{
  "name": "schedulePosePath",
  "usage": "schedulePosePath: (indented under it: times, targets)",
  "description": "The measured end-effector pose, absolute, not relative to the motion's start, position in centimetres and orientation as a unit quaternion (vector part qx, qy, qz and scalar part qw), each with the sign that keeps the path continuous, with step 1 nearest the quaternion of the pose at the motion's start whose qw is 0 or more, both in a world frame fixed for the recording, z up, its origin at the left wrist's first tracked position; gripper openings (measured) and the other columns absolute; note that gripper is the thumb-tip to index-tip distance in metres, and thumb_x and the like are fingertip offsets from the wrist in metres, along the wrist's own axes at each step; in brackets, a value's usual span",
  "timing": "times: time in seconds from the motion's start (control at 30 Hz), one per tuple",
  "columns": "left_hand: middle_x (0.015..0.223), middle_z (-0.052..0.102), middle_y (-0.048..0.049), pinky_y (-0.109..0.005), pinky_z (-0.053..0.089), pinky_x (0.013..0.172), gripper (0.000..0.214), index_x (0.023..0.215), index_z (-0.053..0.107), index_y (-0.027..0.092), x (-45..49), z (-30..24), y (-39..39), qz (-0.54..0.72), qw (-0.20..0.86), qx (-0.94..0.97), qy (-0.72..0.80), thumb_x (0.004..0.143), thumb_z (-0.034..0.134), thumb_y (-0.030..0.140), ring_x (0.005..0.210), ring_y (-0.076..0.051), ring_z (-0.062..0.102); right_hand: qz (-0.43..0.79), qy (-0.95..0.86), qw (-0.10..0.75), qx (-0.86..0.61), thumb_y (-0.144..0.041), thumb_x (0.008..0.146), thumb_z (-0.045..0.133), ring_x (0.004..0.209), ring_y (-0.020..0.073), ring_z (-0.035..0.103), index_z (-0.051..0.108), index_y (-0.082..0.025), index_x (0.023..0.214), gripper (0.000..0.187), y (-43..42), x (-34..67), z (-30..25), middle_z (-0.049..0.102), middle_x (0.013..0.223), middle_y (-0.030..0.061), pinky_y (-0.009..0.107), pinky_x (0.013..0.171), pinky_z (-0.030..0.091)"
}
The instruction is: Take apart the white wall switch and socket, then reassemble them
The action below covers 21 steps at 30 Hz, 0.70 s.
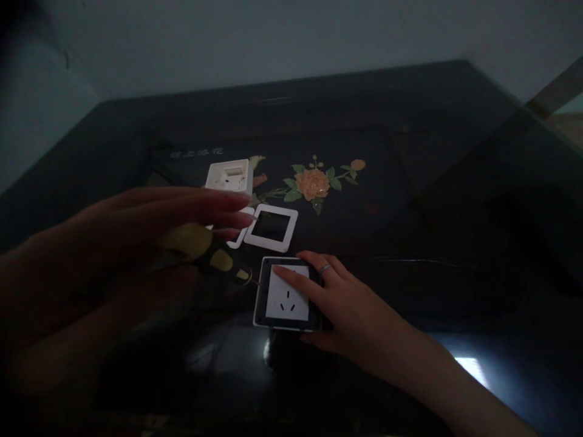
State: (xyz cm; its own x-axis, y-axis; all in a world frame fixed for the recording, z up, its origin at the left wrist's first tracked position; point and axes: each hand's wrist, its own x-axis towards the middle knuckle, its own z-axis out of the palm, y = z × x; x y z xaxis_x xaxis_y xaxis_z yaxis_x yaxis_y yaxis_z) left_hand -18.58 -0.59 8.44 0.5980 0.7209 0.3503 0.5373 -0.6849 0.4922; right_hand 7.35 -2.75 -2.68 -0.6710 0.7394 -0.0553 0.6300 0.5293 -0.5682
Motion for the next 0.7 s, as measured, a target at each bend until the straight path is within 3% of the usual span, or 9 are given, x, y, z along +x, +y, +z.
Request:
schedulePosePath:
  times: [0.1, 0.2, 0.27, 0.33, 0.47, 0.6, 0.67, 0.7]
  targets:
    - [0.125, 0.068, 0.0052, -0.026, 0.058, 0.087, 0.041, 0.143, 0.044, 0.038, -19.05, 8.52, -0.52, 0.234, 0.169, 0.889, 0.356, 0.103, 0.047, 0.035, 0.104, -0.016, 0.07, 0.284, -0.87, 0.103, -0.39, -0.013, 0.072, 0.074, 0.142, 0.0356, 0.037, 0.022, -0.042, 0.155, 0.102, -2.71, 7.33, -2.76, 0.029, 0.159, 0.0079, 0.055, 0.106, 0.048]
    - [0.109, 0.071, 0.0049, -0.022, 0.058, 0.081, 0.025, 0.121, 0.061, 0.035, -18.84, 8.15, -0.26, 0.281, 0.134, 0.883, 0.351, 0.097, 0.057, 0.041, 0.085, -0.013, 0.07, 0.287, -0.868, 0.104, -0.392, -0.014, 0.073, 0.074, 0.141, 0.034, 0.039, 0.022, -0.042, 0.155, 0.1, -2.64, 7.29, -2.78, 0.03, 0.16, 0.0072, 0.053, 0.106, 0.049]
    - [0.108, 0.071, 0.0032, -0.023, 0.058, 0.08, 0.021, 0.111, 0.065, 0.031, -18.7, 8.03, -0.18, 0.301, 0.122, 0.879, 0.349, 0.095, 0.061, 0.043, 0.084, -0.014, 0.07, 0.289, -0.867, 0.101, -0.392, -0.015, 0.074, 0.074, 0.141, 0.0335, 0.04, 0.023, -0.041, 0.155, 0.099, -2.62, 7.28, -2.76, 0.031, 0.159, 0.0079, 0.052, 0.105, 0.049]
    - [0.115, 0.07, 0.003, -0.023, 0.057, 0.082, 0.024, 0.118, 0.064, 0.03, -18.8, 8.21, -0.27, 0.287, 0.128, 0.884, 0.345, 0.097, 0.059, 0.039, 0.092, -0.015, 0.07, 0.287, -0.869, 0.099, -0.392, -0.015, 0.073, 0.074, 0.14, 0.0345, 0.04, 0.023, -0.04, 0.155, 0.099, -2.65, 7.28, -2.74, 0.031, 0.159, 0.0093, 0.052, 0.105, 0.049]
    - [0.126, 0.068, 0.0054, -0.025, 0.058, 0.085, 0.042, 0.145, 0.043, 0.037, -19.15, 8.68, -0.66, 0.215, 0.169, 0.891, 0.361, 0.103, 0.045, 0.039, 0.107, -0.017, 0.069, 0.279, -0.871, 0.094, -0.393, -0.013, 0.072, 0.075, 0.141, 0.0363, 0.038, 0.021, -0.042, 0.155, 0.103, -2.73, 7.28, -2.72, 0.029, 0.16, 0.0087, 0.055, 0.105, 0.049]
    - [0.102, 0.072, 0.0062, -0.021, 0.057, 0.075, 0.024, 0.119, 0.064, 0.034, -18.57, 8.08, -0.53, 0.282, 0.139, 0.873, 0.372, 0.097, 0.058, 0.041, 0.085, -0.012, 0.069, 0.286, -0.867, 0.091, -0.396, -0.014, 0.072, 0.075, 0.141, 0.0351, 0.04, 0.023, -0.042, 0.155, 0.102, -2.7, 7.26, -2.62, 0.029, 0.16, 0.0077, 0.054, 0.105, 0.049]
    - [0.102, 0.071, 0.004, -0.022, 0.057, 0.077, 0.018, 0.107, 0.067, 0.028, -18.31, 7.77, -0.3, 0.318, 0.129, 0.865, 0.367, 0.094, 0.063, 0.041, 0.086, -0.012, 0.068, 0.29, -0.866, 0.09, -0.397, -0.014, 0.073, 0.074, 0.139, 0.0342, 0.042, 0.023, -0.042, 0.154, 0.1, -2.68, 7.27, -2.59, 0.031, 0.159, 0.0076, 0.053, 0.104, 0.05]
    - [0.107, 0.071, 0.0022, -0.024, 0.057, 0.081, 0.021, 0.11, 0.066, 0.027, -18.32, 7.74, -0.21, 0.32, 0.134, 0.867, 0.358, 0.094, 0.063, 0.039, 0.091, -0.014, 0.068, 0.289, -0.866, 0.09, -0.397, -0.014, 0.073, 0.073, 0.139, 0.0342, 0.041, 0.023, -0.042, 0.155, 0.1, -2.67, 7.28, -2.6, 0.031, 0.159, 0.0074, 0.053, 0.104, 0.05]
